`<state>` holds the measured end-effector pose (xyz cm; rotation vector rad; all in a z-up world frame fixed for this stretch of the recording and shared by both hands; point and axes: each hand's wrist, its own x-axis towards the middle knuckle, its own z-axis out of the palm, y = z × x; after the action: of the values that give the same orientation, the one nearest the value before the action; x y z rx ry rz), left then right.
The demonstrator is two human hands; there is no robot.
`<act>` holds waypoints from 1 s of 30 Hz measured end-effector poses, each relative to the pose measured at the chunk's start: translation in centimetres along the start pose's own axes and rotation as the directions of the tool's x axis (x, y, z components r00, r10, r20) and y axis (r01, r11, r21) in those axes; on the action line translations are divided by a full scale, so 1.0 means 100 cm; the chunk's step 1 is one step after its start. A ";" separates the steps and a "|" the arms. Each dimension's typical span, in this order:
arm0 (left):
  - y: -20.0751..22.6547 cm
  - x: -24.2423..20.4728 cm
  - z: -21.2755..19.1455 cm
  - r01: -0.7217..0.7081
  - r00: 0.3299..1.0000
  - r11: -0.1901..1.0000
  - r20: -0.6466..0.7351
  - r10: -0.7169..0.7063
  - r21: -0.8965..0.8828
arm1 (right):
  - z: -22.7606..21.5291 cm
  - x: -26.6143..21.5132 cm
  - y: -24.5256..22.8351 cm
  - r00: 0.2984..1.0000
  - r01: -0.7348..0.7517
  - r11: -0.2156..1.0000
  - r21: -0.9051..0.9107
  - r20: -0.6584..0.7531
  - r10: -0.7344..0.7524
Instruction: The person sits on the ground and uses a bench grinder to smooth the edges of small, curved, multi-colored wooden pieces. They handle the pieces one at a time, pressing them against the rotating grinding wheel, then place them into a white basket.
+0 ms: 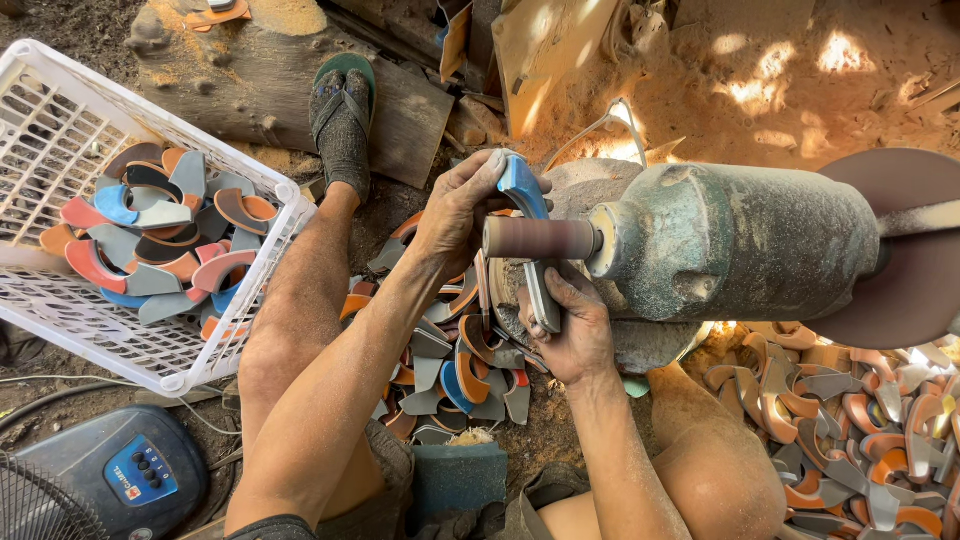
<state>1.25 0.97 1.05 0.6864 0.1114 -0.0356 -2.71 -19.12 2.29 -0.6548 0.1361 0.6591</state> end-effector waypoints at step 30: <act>-0.040 -0.006 -0.001 0.271 0.954 0.963 0.128 -0.270 0.014 | 0.008 -0.043 0.026 0.997 -0.049 0.994 -0.099 -0.064 0.043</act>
<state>0.40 -2.05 -1.46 0.6594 0.0805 -0.3430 -7.75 -19.30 2.95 -0.7713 0.1760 0.6937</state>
